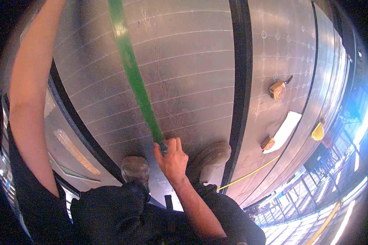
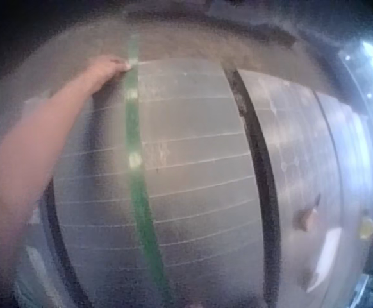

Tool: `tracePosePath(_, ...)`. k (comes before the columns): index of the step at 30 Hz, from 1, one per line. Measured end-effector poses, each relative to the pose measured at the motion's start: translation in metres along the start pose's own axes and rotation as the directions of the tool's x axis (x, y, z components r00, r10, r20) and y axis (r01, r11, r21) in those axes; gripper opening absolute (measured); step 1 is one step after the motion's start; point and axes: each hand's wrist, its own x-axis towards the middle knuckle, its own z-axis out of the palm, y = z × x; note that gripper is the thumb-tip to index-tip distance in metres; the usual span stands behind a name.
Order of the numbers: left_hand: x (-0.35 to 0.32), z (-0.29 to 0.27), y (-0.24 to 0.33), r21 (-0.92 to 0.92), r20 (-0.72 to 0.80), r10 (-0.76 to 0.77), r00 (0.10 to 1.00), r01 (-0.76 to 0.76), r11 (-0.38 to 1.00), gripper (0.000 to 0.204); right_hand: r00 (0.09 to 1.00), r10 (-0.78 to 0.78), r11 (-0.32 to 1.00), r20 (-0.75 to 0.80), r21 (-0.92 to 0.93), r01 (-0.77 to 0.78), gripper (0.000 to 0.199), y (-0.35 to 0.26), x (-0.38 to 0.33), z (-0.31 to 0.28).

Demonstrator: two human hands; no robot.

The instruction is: The person measures and marks large metal sheets using a tape measure, a green straightedge, and a white marker. They align the straightedge, draw lines, and take multiple measurements across the sheet surface in a workshop setting.

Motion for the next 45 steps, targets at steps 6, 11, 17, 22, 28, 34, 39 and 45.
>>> tracePosePath(6,-0.057,0.006,0.081,0.189,-0.036,-0.239,0.97,0.242,0.952,0.047,0.999,0.027,0.999,0.028,-0.024,-0.026,0.036,0.003,-0.011,-0.003)
tracePosePath(11,-0.028,0.021,0.025,0.254,-0.071,-0.035,0.997,0.052,0.966,0.056,0.998,0.059,0.997,0.011,-0.042,-0.058,0.037,0.002,-0.007,-0.001)
tracePosePath(17,-0.03,0.017,0.029,0.194,-0.062,-0.09,0.994,0.101,0.976,0.048,0.999,0.051,0.998,0.013,-0.046,-0.05,0.036,0.001,-0.005,-0.003)
tracePosePath(22,-0.031,0.02,0.03,0.166,-0.092,-0.123,0.988,0.137,0.977,0.047,0.999,0.049,0.998,0.005,-0.037,-0.048,0.035,0.002,-0.005,-0.002)
tracePosePath(28,-0.032,0.019,0.031,0.155,-0.082,-0.133,0.988,0.144,0.977,0.048,0.999,0.032,0.998,0.0,-0.052,-0.032,0.034,0.004,-0.006,-0.003)
tracePosePath(34,-0.035,0.017,0.034,0.194,-0.091,-0.13,0.987,0.145,0.97,0.056,0.998,0.056,0.998,0.011,-0.025,-0.056,0.034,0.002,-0.006,-0.004)
tracePosePath(39,-0.036,0.019,0.035,0.171,-0.088,-0.121,0.989,0.134,0.976,0.055,0.999,0.042,0.996,0.035,-0.082,-0.039,0.037,0.01,-0.009,0.0)
tracePosePath(45,-0.037,0.02,0.027,0.217,-0.09,-0.085,0.992,0.102,0.971,0.053,1.0,0.001,0.998,0.012,-0.07,0.0,0.037,0.007,-0.015,-0.004)
